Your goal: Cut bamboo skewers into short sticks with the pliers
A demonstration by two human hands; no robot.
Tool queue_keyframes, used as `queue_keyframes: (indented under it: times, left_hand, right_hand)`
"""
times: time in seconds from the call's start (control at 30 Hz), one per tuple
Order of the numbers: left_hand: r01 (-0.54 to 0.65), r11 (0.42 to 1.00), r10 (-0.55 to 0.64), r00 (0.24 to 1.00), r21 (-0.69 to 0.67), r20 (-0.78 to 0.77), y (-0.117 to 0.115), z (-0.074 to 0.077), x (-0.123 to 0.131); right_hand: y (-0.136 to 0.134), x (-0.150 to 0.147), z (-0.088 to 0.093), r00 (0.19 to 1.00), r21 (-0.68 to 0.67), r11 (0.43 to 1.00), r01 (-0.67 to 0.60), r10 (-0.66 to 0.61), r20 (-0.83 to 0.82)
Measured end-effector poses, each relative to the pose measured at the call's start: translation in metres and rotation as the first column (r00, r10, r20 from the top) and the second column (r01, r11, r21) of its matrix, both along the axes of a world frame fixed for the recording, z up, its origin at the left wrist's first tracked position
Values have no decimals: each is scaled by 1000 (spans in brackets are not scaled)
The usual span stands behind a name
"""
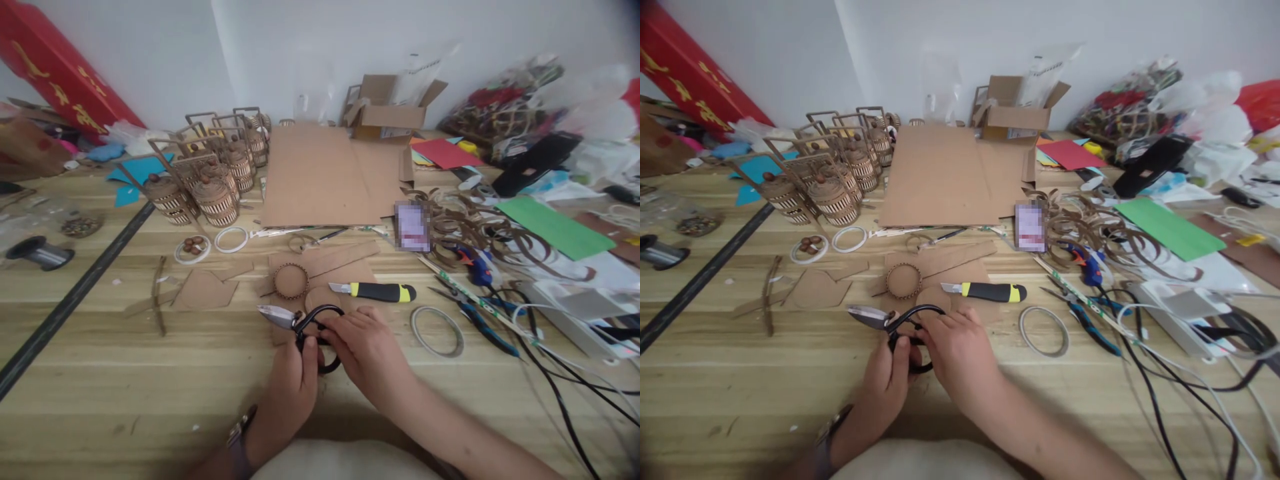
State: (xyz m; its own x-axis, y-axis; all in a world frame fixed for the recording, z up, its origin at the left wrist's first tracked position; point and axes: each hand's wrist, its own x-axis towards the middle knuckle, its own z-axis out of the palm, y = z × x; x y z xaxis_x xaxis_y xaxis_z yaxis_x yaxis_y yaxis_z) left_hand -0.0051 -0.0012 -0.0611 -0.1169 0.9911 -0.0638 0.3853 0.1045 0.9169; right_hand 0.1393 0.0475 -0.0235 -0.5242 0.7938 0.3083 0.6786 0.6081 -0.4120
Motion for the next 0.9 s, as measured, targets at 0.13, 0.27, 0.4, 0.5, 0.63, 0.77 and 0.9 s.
queue_keyframes:
  times: [0.13, 0.27, 0.4, 0.5, 0.63, 0.77, 0.9]
  left_hand:
    - [37, 999, -38, 999, -30, -35, -2, 1, 3]
    - [65, 997, -66, 996, -30, -52, -1, 2, 5]
    - [160, 984, -152, 983, -74, 99, 1, 5, 7]
    - [259, 954, -228, 954, -152, 193, 1, 13, 6]
    - [556, 828, -550, 831, -72, 82, 2, 28, 1]
    - [538, 838, -546, 816, -96, -191, 12, 31, -1]
    - [367, 924, -359, 739, -105, -571, 28, 17, 4]
  right_hand:
    - [-2, -6, 1, 997, -1, 999, 34, -34, -64]
    - [-3, -7, -1, 992, -13, 998, 63, -64, -113]
    - [-7, 3, 2, 989, -69, 998, 16, -26, -145]
    - [-18, 16, -1, 971, -183, 981, -57, 12, -240]
    - [-36, 40, -17, 945, -411, 911, -36, -103, -309]
    - [-40, 69, -26, 889, -488, 855, 176, -351, -293]
    - [-40, 85, -18, 935, -457, 871, 179, -295, -196]
